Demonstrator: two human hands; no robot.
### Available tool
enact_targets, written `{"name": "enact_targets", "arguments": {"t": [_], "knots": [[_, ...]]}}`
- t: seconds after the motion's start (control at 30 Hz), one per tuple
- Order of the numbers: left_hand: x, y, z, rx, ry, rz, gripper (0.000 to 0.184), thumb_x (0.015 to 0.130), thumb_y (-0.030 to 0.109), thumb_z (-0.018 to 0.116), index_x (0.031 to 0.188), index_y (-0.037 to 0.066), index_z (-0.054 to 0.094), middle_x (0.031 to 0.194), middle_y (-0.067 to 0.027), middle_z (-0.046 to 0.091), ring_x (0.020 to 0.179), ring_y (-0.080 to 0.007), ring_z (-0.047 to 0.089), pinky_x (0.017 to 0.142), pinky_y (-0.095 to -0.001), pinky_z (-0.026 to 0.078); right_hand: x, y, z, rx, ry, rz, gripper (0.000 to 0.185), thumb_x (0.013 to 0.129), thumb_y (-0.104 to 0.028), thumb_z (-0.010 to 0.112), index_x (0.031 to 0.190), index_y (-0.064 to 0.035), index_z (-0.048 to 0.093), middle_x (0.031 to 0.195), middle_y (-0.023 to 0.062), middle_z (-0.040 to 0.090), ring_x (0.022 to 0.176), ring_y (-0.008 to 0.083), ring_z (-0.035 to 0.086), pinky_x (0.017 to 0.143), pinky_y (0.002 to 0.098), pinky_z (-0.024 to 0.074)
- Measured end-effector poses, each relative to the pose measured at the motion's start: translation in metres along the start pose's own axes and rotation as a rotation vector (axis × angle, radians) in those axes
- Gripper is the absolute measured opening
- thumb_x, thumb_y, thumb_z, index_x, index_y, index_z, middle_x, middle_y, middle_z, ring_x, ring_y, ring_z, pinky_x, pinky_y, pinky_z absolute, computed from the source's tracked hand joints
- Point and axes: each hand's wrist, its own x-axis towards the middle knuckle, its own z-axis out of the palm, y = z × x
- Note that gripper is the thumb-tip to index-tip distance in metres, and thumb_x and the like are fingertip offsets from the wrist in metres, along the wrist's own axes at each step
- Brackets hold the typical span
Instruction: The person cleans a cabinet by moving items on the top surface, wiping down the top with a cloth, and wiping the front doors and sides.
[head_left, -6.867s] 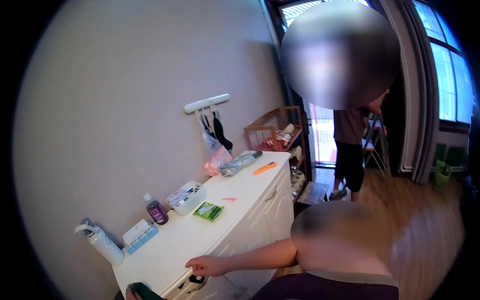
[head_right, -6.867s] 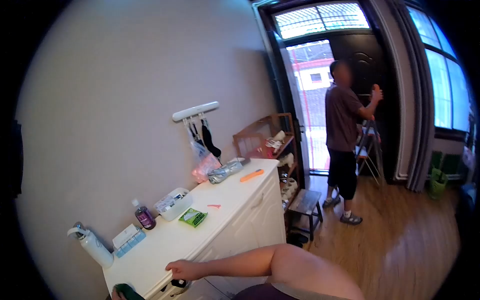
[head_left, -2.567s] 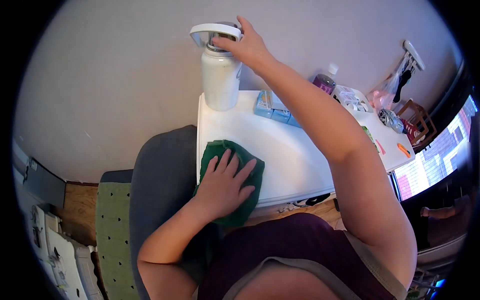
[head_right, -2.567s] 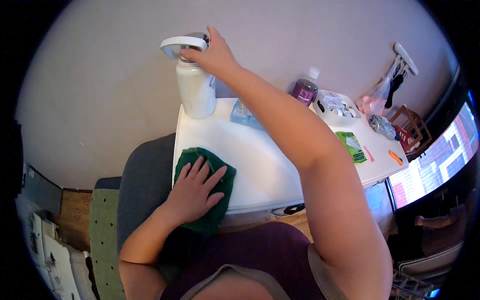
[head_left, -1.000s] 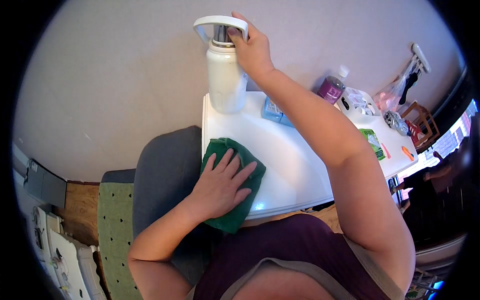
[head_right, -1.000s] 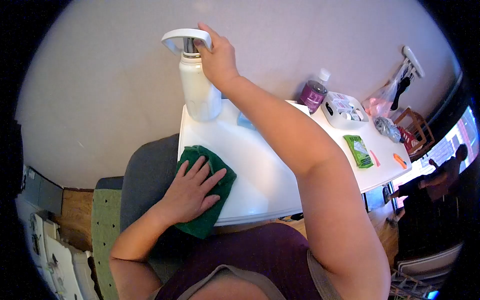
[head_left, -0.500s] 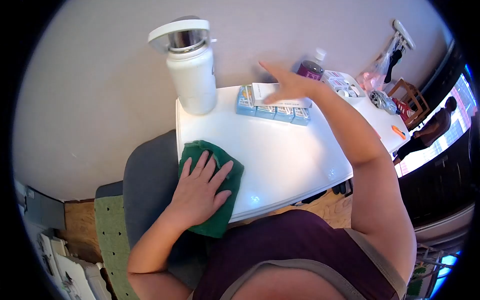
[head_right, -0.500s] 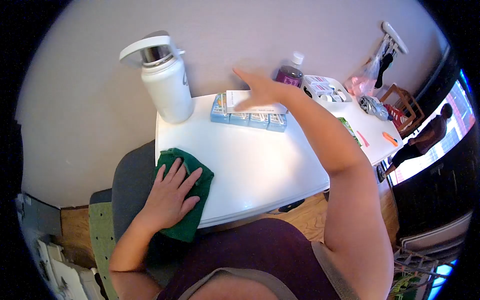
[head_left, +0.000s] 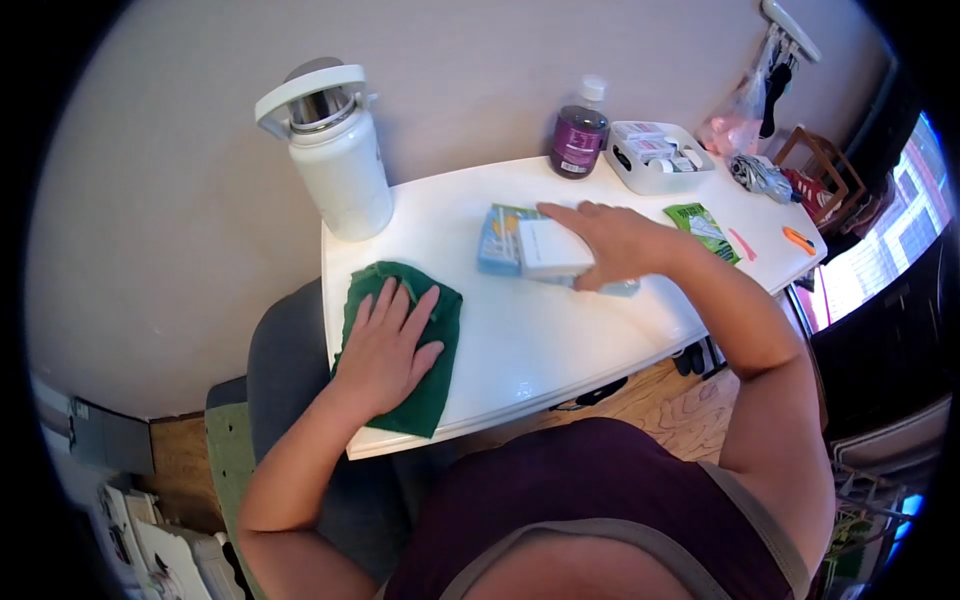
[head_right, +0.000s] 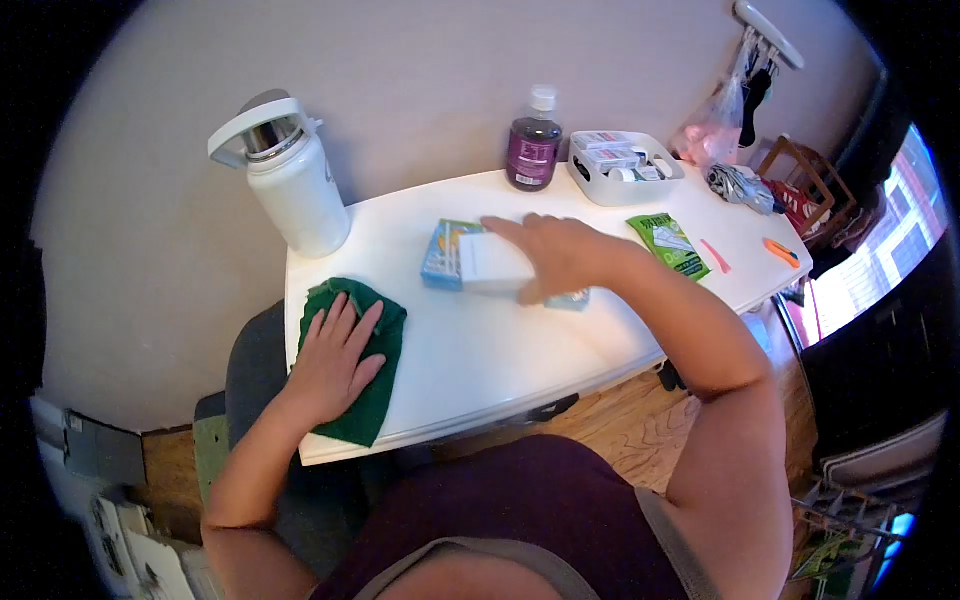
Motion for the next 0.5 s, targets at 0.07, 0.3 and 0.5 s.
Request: {"name": "enact_targets", "arguments": {"t": [0.07, 0.3, 0.5], "knots": [[0.020, 0.000, 0.004, 0.031, 0.016, -0.009, 0.062, 0.092, 0.033, 0.051, 0.144, 0.008, 0.028, 0.140, -0.0250, 0.035, 0.135, -0.0408, 0.026, 0.110, -0.0502, 0.020, -0.026, 0.009, 0.008, -0.011, 0.031, 0.002, 0.098, 0.066, -0.032, 0.074, 0.147, -0.0141, 0.022, 0.111, 0.0253, 0.053, 0.103, 0.0396, 0.055, 0.088, 0.0421, 0.0461], [0.137, -0.021, 0.038, 0.096, 0.077, -0.062, 0.060, 0.096, 0.042, 0.041, 0.146, 0.012, 0.025, 0.142, -0.0238, 0.033, 0.136, -0.0393, 0.026, 0.109, -0.0499, 0.022, -0.087, 0.018, 0.020, -0.024, 0.059, 0.077, 0.094, 0.067, -0.035, 0.073, 0.145, -0.0103, 0.026, 0.104, 0.0253, 0.055, 0.099, 0.0393, 0.056, 0.086, 0.0423, 0.0465], [0.251, -0.014, 0.049, 0.028, -0.014, -0.126, 0.061, 0.096, 0.048, 0.034, 0.147, 0.017, 0.021, 0.148, -0.0193, 0.028, 0.140, -0.0332, 0.021, 0.112, -0.0498, 0.017, -0.117, 0.023, 0.023, 0.014, 0.095, 0.109, 0.091, 0.066, -0.034, 0.074, 0.142, -0.0097, 0.030, 0.102, 0.0258, 0.056, 0.096, 0.0404, 0.057, 0.085, 0.0439, 0.0473]]}}
